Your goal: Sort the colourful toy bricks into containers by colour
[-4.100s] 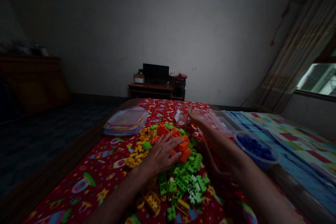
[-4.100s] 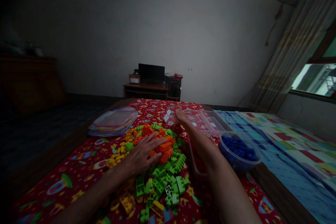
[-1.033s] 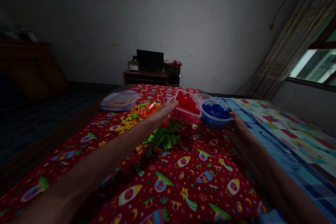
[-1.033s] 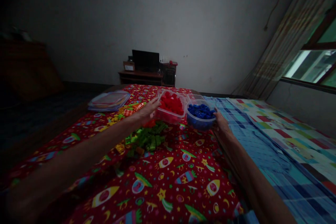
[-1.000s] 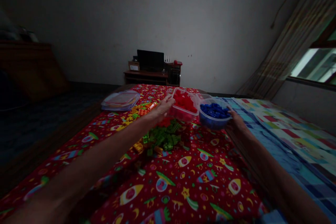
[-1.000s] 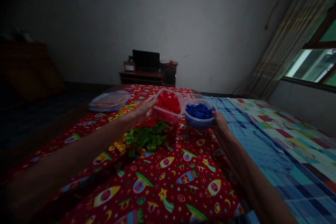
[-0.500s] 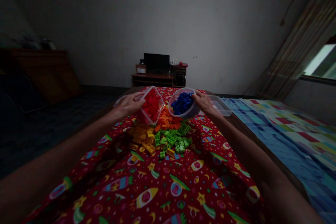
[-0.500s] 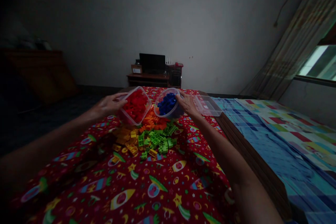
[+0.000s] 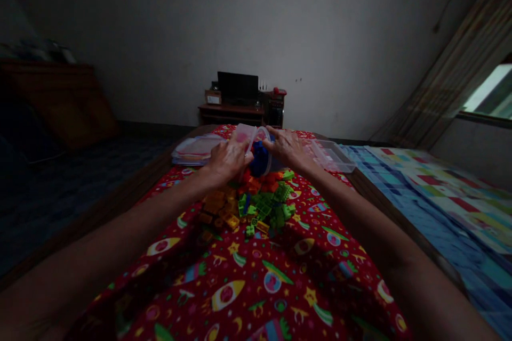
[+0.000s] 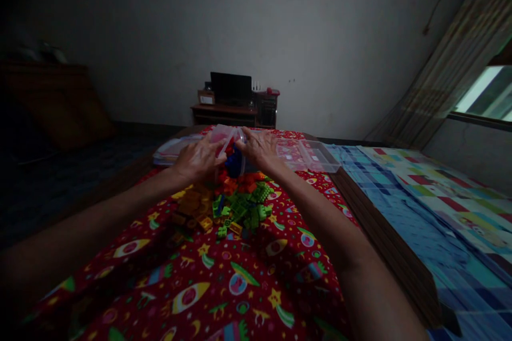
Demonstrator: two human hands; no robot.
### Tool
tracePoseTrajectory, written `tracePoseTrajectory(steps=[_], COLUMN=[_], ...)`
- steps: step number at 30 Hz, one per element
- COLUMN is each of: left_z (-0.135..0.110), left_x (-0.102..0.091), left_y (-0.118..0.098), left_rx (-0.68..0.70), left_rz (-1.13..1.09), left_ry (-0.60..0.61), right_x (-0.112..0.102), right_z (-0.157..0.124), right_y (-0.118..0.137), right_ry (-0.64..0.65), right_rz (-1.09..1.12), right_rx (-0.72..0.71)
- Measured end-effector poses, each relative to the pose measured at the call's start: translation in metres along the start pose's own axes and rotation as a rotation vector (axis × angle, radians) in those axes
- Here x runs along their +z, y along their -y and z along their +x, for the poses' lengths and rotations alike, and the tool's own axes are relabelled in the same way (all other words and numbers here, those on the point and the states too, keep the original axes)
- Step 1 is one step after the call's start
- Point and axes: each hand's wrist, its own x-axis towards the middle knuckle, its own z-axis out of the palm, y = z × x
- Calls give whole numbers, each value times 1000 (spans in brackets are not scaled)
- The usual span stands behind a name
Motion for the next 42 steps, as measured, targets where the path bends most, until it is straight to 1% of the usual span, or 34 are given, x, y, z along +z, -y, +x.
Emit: tracePoseTrajectory(steps=[3,8,15,19,22,26,29,32,36,42], left_z=[-3,-13,-23,-24,-24,-27,-30,-31,-31,-32], left_x=[4,12,12,8,11,23,31,37,41,37], left_y=[2,13,5,4,4,2,-2,-6,-8,-8], left_rx=[50,73,93,84,93,112,125,155,157,171], left_rz=[23,89,178,167,139,117,92,36,-38,2], left_ry=[-33,-104,-168,-169,-165,-204,-233,-253,-274,-279], right_x=[5,10,13,14,16,29,42,50,52,50], right_z=[1,-3,-9,-10,-13,-21,-25,-25,-22,-22], right_y=[1,-7,-8,-8,-9,-17,-28,-38,-41,-38], right_ry=[-16,-31,-105,-121,-157,-246,-280,-276,-254,-199], right_rz=[-11,-33,-120,-146,-131,-67,-11,24,14,-52], right_rx=[57,29,16,11,-10,-13,11,31,33,35])
